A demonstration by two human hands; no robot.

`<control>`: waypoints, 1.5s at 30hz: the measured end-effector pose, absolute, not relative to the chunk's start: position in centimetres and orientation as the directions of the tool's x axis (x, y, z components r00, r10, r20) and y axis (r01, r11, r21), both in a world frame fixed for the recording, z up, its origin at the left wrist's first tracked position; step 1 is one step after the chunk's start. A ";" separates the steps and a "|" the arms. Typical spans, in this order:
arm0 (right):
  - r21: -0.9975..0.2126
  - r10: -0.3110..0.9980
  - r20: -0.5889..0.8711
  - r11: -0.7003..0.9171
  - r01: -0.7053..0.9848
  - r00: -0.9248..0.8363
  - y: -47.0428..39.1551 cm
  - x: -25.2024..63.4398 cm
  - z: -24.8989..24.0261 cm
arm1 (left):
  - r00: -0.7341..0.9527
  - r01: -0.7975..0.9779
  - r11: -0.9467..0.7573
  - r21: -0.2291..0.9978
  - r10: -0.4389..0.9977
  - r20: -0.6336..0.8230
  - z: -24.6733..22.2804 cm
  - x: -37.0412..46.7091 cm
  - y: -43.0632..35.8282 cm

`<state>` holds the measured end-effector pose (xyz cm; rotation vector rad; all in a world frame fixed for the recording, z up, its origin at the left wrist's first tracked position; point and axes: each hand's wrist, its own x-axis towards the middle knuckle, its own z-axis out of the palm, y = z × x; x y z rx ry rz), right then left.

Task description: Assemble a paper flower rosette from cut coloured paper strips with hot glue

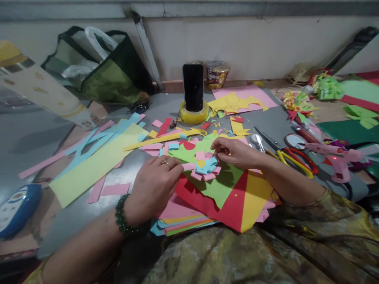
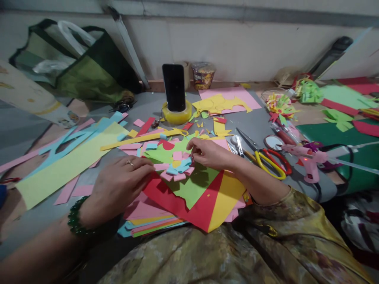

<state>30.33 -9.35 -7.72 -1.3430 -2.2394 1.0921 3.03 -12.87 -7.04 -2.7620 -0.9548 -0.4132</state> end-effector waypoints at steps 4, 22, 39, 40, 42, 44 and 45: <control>-0.758 0.805 -0.154 0.276 0.591 -0.573 -9.5 31.0 -6.6 | 0.761 0.623 -0.762 -0.176 0.539 0.361 -7.0 2.9 -13.0; -0.595 0.837 -0.285 0.227 0.771 -0.467 -9.4 29.6 -8.4 | 0.448 0.839 -0.475 -0.266 0.880 -0.158 -5.8 3.8 -11.9; -0.635 0.833 -0.260 0.235 0.736 -0.489 -9.2 30.0 -8.0 | 0.247 0.965 -0.263 -0.007 0.895 0.372 -4.6 0.5 -11.2; -0.636 0.837 -0.250 0.237 0.734 -0.486 -9.3 30.0 -7.7 | 0.381 0.903 -0.428 0.044 0.843 0.379 -5.3 0.9 -11.3; -0.640 0.837 -0.252 0.232 0.732 -0.485 -9.6 30.0 -7.2 | 0.602 0.739 -0.663 0.121 0.730 0.324 -6.8 1.9 -11.7; -0.664 0.814 -0.278 0.220 0.715 -0.509 -9.8 30.0 -6.8 | 0.704 0.646 -0.741 0.184 0.671 0.234 -8.1 3.0 -12.0; -0.680 0.793 -0.296 0.216 0.700 -0.533 -9.9 30.0 -6.5 | 0.725 0.628 -0.750 0.207 0.661 0.194 -8.6 3.5 -12.1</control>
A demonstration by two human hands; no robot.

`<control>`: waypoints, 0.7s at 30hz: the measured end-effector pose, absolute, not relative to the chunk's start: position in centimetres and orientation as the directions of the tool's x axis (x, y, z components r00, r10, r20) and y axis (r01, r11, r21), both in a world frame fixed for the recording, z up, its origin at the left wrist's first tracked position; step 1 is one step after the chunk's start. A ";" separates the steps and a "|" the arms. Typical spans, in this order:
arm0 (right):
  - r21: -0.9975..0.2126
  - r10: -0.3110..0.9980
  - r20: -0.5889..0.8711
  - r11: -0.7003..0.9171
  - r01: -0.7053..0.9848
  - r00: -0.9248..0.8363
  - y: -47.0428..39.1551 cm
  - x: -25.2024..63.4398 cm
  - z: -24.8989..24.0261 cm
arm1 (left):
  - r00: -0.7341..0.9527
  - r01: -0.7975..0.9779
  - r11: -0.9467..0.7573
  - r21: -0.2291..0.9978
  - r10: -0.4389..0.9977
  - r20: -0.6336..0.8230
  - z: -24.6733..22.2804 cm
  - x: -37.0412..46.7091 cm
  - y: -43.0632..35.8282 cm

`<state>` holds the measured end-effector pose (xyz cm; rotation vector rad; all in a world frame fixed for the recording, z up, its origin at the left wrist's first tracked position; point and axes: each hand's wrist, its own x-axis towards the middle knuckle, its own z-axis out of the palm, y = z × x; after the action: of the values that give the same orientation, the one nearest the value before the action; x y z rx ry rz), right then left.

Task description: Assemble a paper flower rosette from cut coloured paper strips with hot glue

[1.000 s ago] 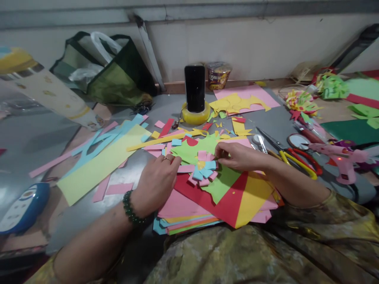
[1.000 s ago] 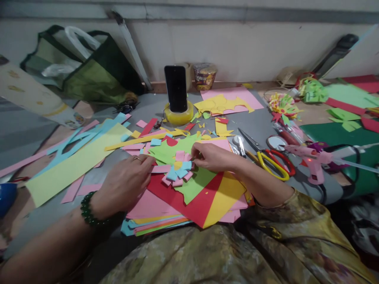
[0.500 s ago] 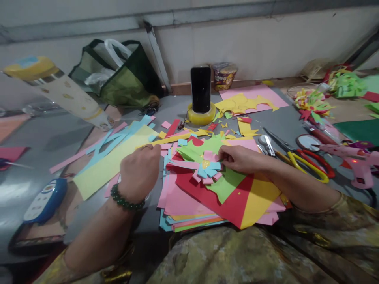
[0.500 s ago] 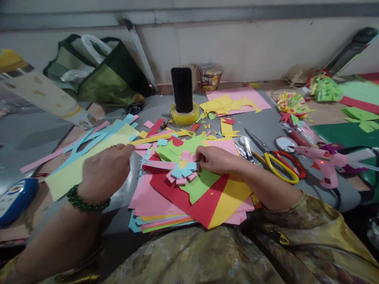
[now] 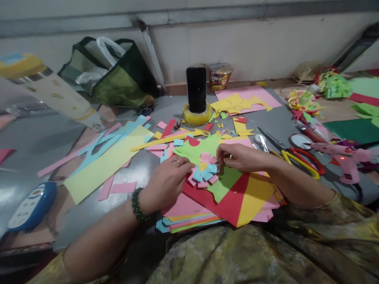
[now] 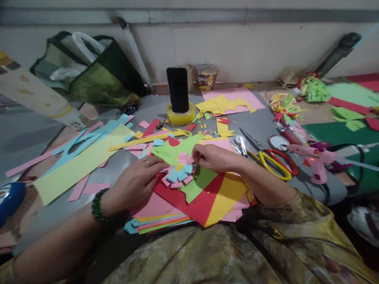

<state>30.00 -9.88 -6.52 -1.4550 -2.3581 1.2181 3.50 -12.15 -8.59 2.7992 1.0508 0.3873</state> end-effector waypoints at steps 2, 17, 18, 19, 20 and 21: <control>-0.685 0.748 -0.322 0.239 0.688 -0.580 -10.1 30.0 -6.0 | 0.744 0.621 -0.750 0.229 0.655 0.129 -9.2 4.1 -12.2; -0.603 0.948 0.195 -0.085 0.793 0.250 -23.1 41.4 -4.0 | 0.798 0.568 -0.812 0.137 0.584 0.152 -10.2 3.8 -11.5; -0.603 0.887 0.245 -0.176 0.778 0.391 -23.7 42.3 -4.4 | 0.800 0.560 -0.817 0.138 0.576 0.165 -10.4 3.8 -11.5; -0.597 0.807 0.288 -0.270 0.755 0.516 -24.2 43.0 -4.7 | 0.800 0.555 -0.819 0.147 0.574 0.173 -10.5 3.8 -11.4; -0.582 0.716 0.324 -0.365 0.727 0.619 -24.5 43.5 -4.9 | 0.799 0.552 -0.818 0.162 0.575 0.177 -10.5 3.9 -11.5; -0.557 0.631 0.348 -0.456 0.694 0.693 -24.8 43.9 -5.2 | 0.797 0.552 -0.814 0.179 0.578 0.174 -10.5 3.9 -11.5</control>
<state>43.94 -24.77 -5.17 -2.2095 -1.0083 -0.1186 3.94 -11.50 -10.48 2.8644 0.9047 0.3351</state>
